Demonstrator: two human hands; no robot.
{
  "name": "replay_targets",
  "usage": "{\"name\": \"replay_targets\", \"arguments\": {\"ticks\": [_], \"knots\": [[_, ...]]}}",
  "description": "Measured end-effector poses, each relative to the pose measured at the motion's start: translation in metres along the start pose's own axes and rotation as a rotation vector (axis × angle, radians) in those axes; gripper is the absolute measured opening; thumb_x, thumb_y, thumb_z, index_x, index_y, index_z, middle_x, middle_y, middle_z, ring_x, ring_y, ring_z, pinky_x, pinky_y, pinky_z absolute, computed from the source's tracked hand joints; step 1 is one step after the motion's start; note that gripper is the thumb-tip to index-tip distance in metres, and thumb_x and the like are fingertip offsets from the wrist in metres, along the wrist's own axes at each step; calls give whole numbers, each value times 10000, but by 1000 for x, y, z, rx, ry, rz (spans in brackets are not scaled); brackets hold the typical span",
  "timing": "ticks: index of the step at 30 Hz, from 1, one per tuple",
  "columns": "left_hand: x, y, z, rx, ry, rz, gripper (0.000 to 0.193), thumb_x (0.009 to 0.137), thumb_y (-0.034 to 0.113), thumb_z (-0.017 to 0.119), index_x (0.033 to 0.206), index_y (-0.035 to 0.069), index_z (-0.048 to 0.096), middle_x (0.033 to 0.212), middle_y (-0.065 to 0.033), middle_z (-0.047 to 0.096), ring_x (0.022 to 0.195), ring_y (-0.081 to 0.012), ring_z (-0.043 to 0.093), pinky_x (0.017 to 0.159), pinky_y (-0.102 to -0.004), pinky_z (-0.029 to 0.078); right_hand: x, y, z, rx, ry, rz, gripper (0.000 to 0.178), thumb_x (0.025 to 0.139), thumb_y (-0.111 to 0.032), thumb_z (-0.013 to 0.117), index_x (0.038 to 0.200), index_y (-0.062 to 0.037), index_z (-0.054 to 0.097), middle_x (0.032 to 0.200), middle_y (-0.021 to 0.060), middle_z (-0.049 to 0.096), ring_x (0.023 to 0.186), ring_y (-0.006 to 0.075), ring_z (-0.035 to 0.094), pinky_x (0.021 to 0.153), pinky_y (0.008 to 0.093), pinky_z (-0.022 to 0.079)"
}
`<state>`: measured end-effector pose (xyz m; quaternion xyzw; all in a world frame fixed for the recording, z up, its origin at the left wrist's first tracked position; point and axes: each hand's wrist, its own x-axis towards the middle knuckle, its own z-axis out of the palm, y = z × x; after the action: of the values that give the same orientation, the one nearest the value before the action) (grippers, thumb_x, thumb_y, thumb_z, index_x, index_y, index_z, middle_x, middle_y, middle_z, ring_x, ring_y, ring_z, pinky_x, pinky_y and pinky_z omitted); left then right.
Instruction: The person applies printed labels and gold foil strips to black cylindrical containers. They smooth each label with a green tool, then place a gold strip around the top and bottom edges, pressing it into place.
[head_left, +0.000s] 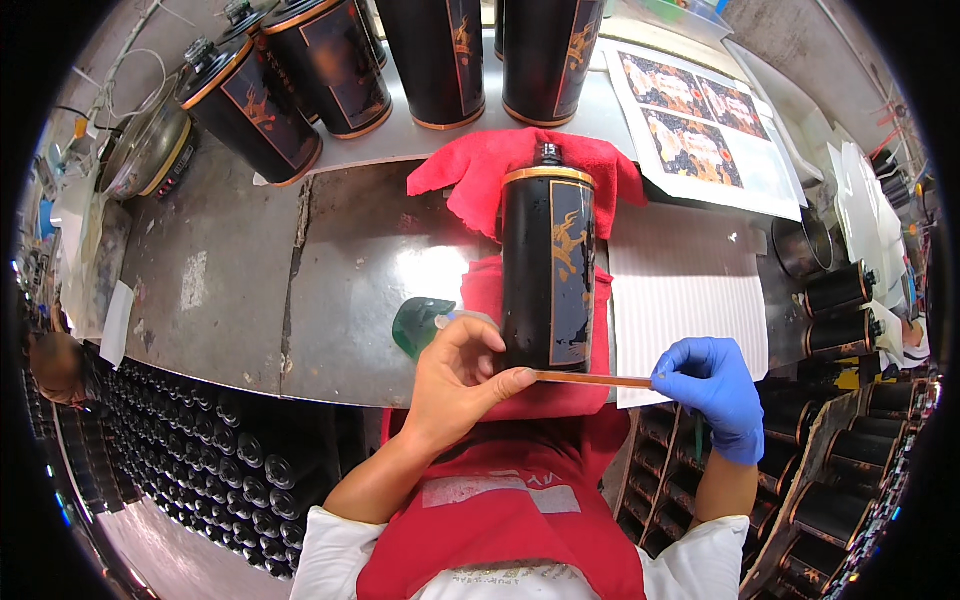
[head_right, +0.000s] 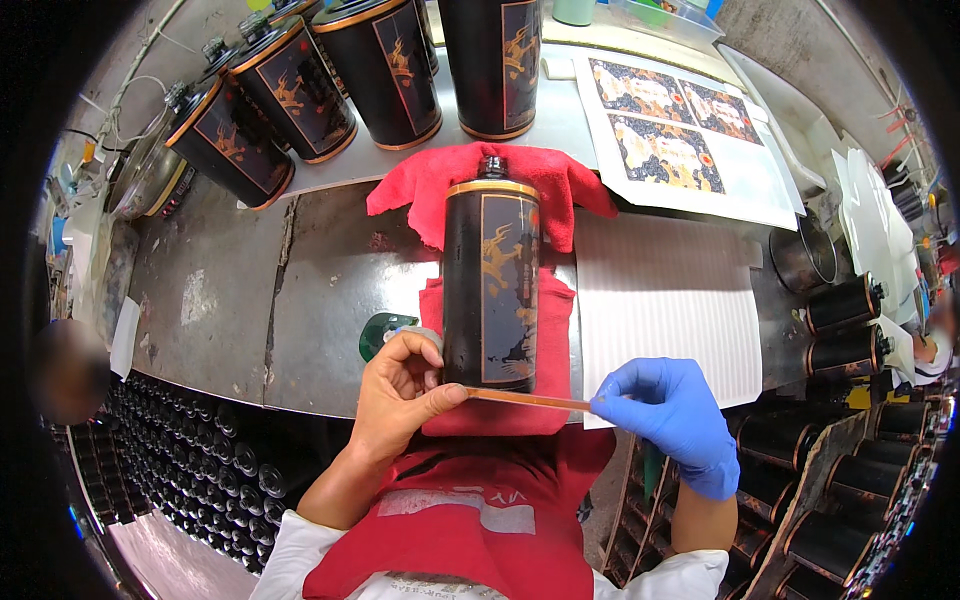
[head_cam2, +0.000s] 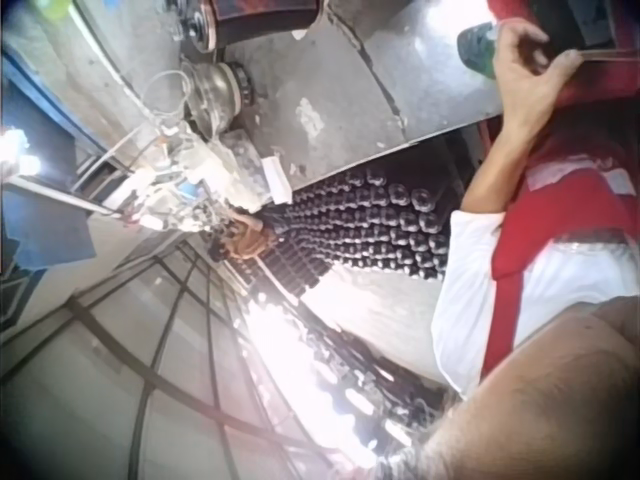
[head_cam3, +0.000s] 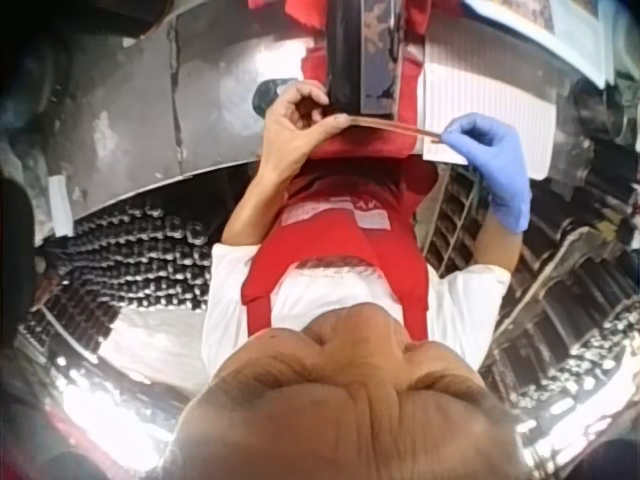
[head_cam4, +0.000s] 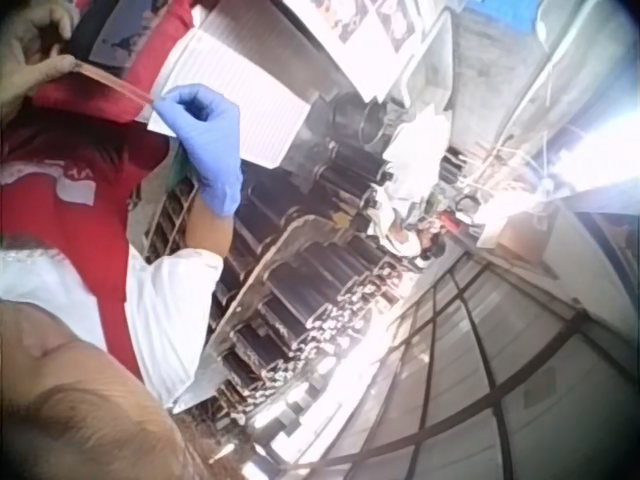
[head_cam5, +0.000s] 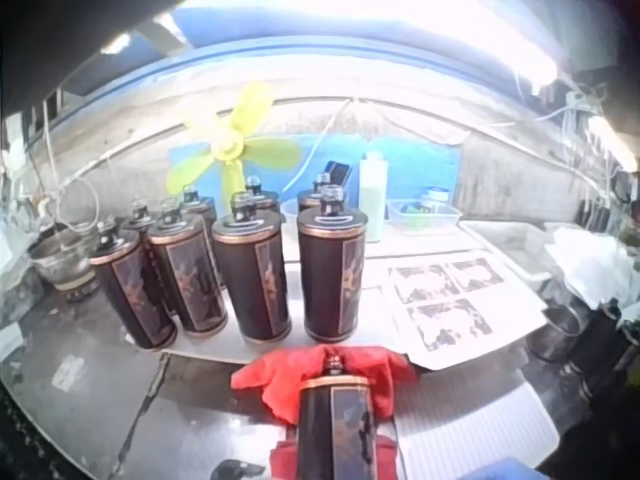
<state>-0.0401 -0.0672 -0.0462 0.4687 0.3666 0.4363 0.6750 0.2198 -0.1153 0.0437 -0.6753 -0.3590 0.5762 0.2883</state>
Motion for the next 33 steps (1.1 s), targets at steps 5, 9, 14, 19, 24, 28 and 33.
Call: {"name": "replay_targets", "arguments": {"ticks": [5,9,14,19,24,28,33], "knots": [[0,1,0,-1,-19,-7,338,726,78,795,889,70,500,891,36,443,707,-37,386,609,-178,357,7,8,-2,0,15,4,117,742,-76,724,789,14,668,682,17,621,598,44,539,525,184,405],[1,8,0,-126,-5,-112,338,719,-19,759,916,75,501,913,20,448,741,-46,424,672,-183,377,-2,5,-1,31,-1,23,129,734,-73,730,797,20,667,680,22,625,574,40,533,495,178,393],[0,4,-2,-24,-14,-76,338,724,-8,757,925,76,499,924,18,438,743,-44,425,665,-183,374,-5,3,0,45,-4,-3,117,740,-65,725,798,19,668,677,26,625,569,40,532,498,176,394],[1,5,-2,17,-41,-71,350,717,-4,763,928,81,497,926,19,440,761,-46,422,694,-190,373,-5,5,-3,29,4,15,115,744,-71,723,798,16,669,683,17,620,583,41,529,513,177,397],[0,7,-3,-55,-41,-75,347,708,36,776,963,73,543,946,-2,460,797,-89,431,720,-219,379,2,3,1,4,40,15,119,741,-73,721,805,14,672,702,10,618,618,49,536,546,189,408],[0,37,13,734,-71,474,398,732,133,752,1112,103,636,1013,-101,489,890,-236,438,771,-324,377,-11,-1,3,40,20,-39,108,726,-57,727,785,17,674,732,20,640,652,63,563,599,200,449],[2,37,18,757,-213,510,171,760,82,711,925,90,666,1009,-128,534,917,-291,494,760,-359,394,-20,-6,9,13,-65,-158,95,736,-55,737,780,7,681,743,25,648,671,46,558,621,195,457]]}}
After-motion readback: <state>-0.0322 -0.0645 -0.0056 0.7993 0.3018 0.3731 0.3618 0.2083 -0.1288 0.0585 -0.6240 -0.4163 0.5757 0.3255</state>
